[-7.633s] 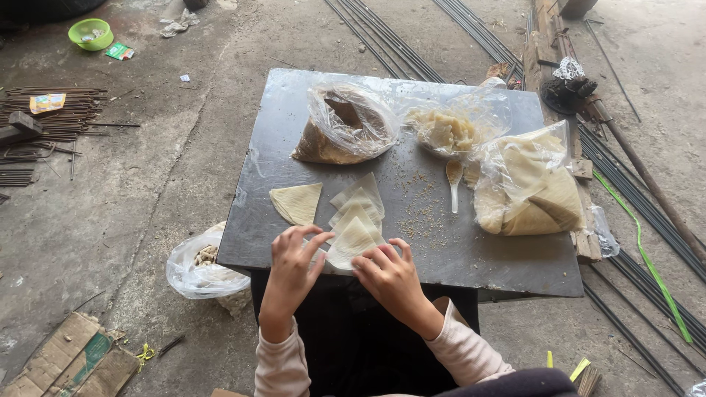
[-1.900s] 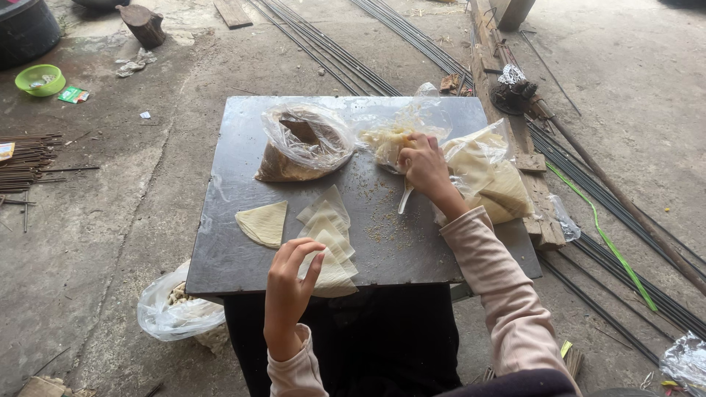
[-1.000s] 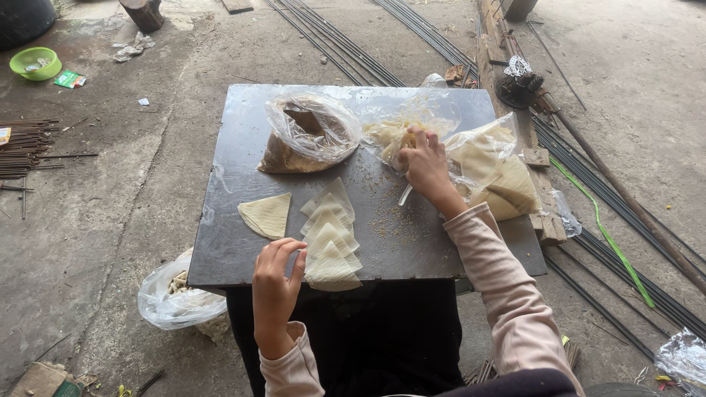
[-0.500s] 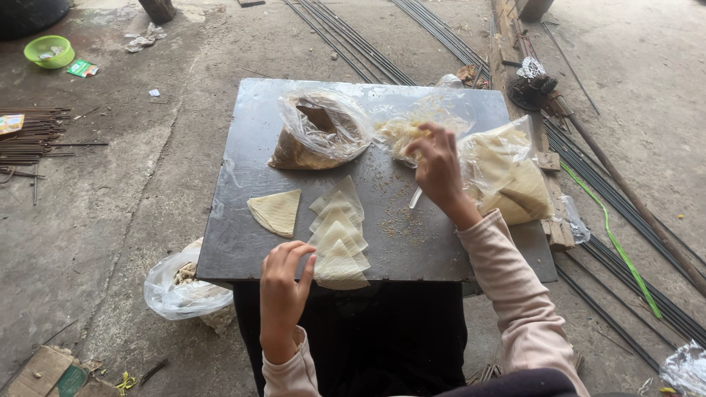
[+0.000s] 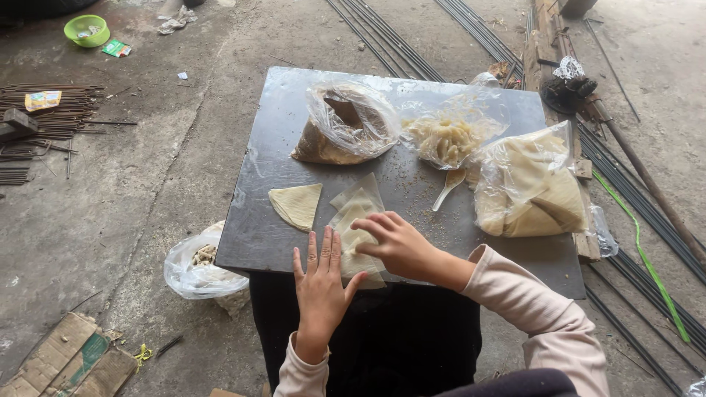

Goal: The person assembles small food packets by placing a granular filling onto thin triangular wrappers and folding them into sealed packets. The person uses a small spoon to transfer the filling and handles the wrappers by hand, stacking completed packets on the table.

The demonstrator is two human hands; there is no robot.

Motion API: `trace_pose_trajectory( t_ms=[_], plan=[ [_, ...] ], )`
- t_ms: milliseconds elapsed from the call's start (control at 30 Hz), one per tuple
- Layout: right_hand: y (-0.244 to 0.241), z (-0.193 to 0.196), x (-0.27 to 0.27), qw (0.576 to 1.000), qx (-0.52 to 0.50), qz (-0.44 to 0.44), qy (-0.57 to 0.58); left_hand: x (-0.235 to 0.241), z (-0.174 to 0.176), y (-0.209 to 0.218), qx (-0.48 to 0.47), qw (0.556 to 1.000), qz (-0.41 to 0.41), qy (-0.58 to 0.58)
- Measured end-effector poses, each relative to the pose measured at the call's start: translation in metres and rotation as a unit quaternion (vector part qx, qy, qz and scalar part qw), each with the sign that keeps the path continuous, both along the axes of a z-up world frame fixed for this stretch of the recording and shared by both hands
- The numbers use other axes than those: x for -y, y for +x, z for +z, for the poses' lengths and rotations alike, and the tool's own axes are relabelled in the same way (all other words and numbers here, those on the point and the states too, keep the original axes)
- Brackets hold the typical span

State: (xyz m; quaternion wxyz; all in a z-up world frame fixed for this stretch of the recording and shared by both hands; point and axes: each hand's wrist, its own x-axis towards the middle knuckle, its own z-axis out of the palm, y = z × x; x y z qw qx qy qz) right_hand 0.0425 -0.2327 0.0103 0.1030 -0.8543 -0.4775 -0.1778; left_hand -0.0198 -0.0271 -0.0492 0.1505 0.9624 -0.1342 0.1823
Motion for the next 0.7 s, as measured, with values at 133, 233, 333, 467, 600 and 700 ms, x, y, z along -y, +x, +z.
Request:
trace_pose_trajectory(
  t_ms=[133, 233, 333, 467, 600, 700],
  plan=[
    [-0.010, -0.008, 0.006, 0.956, 0.236, -0.084, -0.151, 0.003, -0.004, 0.000, 0.003, 1.000, 0.013, 0.008],
    [-0.003, -0.009, 0.014, 0.941, 0.250, -0.136, -0.185, 0.003, -0.006, 0.000, 0.001, 1.000, 0.014, 0.011],
    [0.000, -0.008, 0.018, 0.969, 0.164, -0.154, -0.098, 0.002, -0.005, 0.001, 0.007, 1.000, 0.011, 0.006],
    [-0.010, -0.010, 0.010, 0.983, 0.118, -0.076, -0.117, 0.003, -0.005, 0.000, 0.008, 1.000, 0.012, 0.011],
    [-0.025, -0.011, 0.003, 0.945, 0.180, -0.147, -0.230, 0.004, -0.005, 0.002, 0.005, 1.000, 0.012, 0.014],
    [-0.021, -0.009, 0.004, 0.940, 0.185, -0.183, -0.220, 0.002, -0.005, -0.002, 0.006, 1.000, 0.011, 0.014]
  ],
)
